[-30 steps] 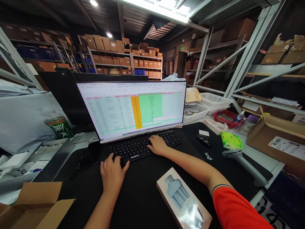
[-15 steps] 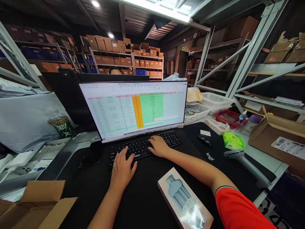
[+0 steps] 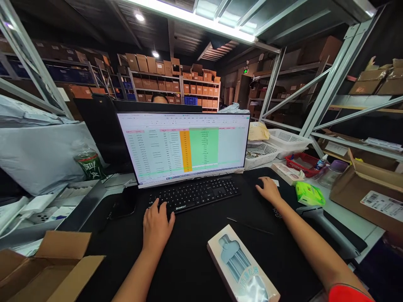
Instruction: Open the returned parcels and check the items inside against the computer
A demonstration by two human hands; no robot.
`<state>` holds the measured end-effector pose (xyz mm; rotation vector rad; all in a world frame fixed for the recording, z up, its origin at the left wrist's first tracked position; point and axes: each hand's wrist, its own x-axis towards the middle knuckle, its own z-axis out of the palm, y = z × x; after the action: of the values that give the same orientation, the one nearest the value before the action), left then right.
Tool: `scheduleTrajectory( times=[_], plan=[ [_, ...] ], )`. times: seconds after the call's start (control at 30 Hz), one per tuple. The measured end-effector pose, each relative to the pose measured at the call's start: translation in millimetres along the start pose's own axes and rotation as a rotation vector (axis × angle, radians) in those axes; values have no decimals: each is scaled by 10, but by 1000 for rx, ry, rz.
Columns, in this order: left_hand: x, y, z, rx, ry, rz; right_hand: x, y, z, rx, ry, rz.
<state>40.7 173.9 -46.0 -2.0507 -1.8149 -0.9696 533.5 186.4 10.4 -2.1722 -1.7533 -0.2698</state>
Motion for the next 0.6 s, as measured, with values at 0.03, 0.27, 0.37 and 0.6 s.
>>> scheduleTrajectory(
  times=[0.03,0.27,0.37,0.6],
  plan=[
    [-3,-9,0,-2,-4,-12,-24,111,22,-9,1,23],
    [-49,15,-18,-17,-7,-5,-170,641,364,-37,69,26],
    [-66,32,-16,-18,-16,9,-158,871,580,6,145,34],
    [-95,41,-20,-61,-48,19,-128,996,782,69,228,25]
  ],
)
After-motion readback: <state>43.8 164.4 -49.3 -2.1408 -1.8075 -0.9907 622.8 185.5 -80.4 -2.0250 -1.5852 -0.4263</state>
